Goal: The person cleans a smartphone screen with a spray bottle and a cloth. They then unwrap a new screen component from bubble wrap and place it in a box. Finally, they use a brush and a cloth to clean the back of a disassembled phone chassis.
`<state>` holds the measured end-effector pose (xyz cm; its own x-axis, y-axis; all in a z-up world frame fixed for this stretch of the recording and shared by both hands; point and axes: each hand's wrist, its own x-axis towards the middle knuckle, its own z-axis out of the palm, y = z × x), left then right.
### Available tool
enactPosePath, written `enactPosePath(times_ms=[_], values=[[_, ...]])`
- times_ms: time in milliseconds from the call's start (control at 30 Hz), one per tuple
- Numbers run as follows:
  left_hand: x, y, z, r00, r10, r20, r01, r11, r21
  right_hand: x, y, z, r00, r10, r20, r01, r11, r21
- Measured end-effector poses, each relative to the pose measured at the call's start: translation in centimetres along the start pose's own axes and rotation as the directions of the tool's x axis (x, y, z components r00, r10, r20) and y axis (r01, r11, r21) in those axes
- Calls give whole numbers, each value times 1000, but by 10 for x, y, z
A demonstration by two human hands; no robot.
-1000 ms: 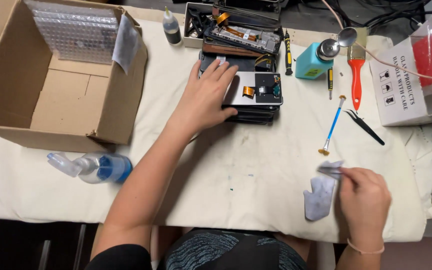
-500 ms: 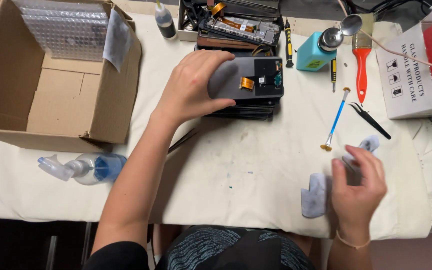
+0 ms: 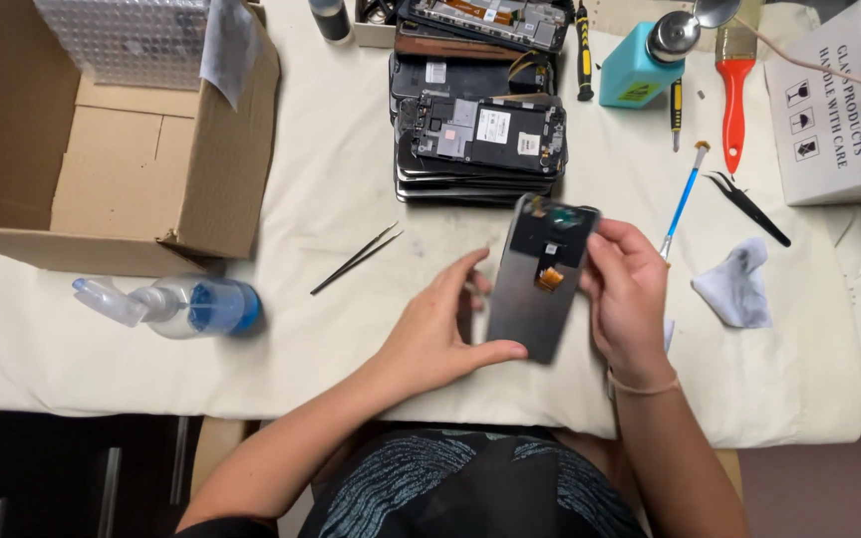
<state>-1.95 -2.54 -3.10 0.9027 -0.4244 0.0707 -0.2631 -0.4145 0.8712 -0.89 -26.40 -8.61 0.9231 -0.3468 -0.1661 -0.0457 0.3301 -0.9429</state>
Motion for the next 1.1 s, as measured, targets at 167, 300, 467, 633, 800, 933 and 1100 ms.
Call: enactPosePath(times_ms=[167,300,467,633,800,933,1100], values=[[-21,-2,-5,918,-242,314,289,951,-110,27,-8,29,894,205,398,89,790,-607],[-44,-5,-21,929,-292,228,307,951,-34,22,-16,76,840,319,438,204,563,-801],[-75,-47,-33,930,56,-364,22,979,205,16,16,89,706,49,707,689,185,-701],[-69,-53,-45,890,145,-432,-4,951,311,-11,-17,48,795,-112,596,606,90,-791],[-48,-52,-46,882,198,-428,-32,931,364,25,-47,-39,967,-236,101,71,-133,-989],[-33,-42,-47,855,350,-383,-173,888,425,45,-60,-71,972,14,-233,-233,0,-972],[-20,-64,-41,981,159,-112,-101,908,406,66,-88,-67,990,-117,-82,13,648,-762]])
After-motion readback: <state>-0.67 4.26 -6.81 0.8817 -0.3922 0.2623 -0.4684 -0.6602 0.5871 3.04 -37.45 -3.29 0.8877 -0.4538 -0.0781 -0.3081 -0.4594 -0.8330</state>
